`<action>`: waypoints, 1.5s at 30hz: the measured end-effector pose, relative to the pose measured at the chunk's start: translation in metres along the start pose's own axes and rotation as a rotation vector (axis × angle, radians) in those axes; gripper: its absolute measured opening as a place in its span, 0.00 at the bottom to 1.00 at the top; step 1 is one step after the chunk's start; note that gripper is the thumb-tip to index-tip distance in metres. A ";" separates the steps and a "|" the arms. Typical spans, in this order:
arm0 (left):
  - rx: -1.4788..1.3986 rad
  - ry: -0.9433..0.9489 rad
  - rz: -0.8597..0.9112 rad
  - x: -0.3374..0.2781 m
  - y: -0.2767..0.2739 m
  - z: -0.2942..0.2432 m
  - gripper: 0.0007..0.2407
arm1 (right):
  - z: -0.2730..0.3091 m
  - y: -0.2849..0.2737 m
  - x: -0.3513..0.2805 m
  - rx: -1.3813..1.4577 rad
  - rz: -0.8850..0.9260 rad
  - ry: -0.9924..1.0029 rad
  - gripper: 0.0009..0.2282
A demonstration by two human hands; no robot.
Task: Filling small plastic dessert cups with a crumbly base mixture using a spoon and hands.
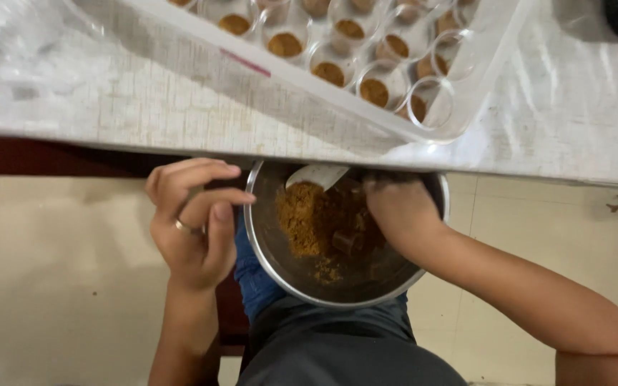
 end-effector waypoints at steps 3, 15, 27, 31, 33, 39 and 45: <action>0.013 -0.103 -0.020 -0.014 -0.006 0.011 0.12 | 0.004 -0.022 -0.014 -0.001 -0.094 0.050 0.10; 0.052 -0.047 0.092 -0.016 0.014 0.003 0.07 | 0.044 0.005 -0.010 0.306 0.197 0.013 0.20; 0.047 -0.069 0.069 -0.011 0.012 0.000 0.07 | 0.009 -0.017 -0.025 0.658 0.211 0.077 0.29; 0.050 -0.073 0.048 -0.007 0.012 -0.005 0.07 | -0.002 -0.061 -0.033 0.744 0.229 0.215 0.25; 0.048 -0.068 0.044 -0.005 0.013 -0.007 0.07 | -0.007 -0.067 -0.036 0.781 0.243 0.229 0.25; 0.046 -0.050 0.030 -0.003 0.018 -0.011 0.07 | -0.020 -0.064 -0.044 0.873 0.241 0.230 0.25; 0.030 -0.023 0.008 0.000 0.015 -0.014 0.07 | -0.024 -0.059 -0.048 0.895 0.191 0.223 0.23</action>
Point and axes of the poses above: each hand's wrist, its own x-axis towards the middle knuckle, its own y-axis out of the palm, z = x × y, the point moved 3 cm from there along x, towards the middle knuckle, and after that the axes turned 15 degrees about -z, right-handed, at the moved point
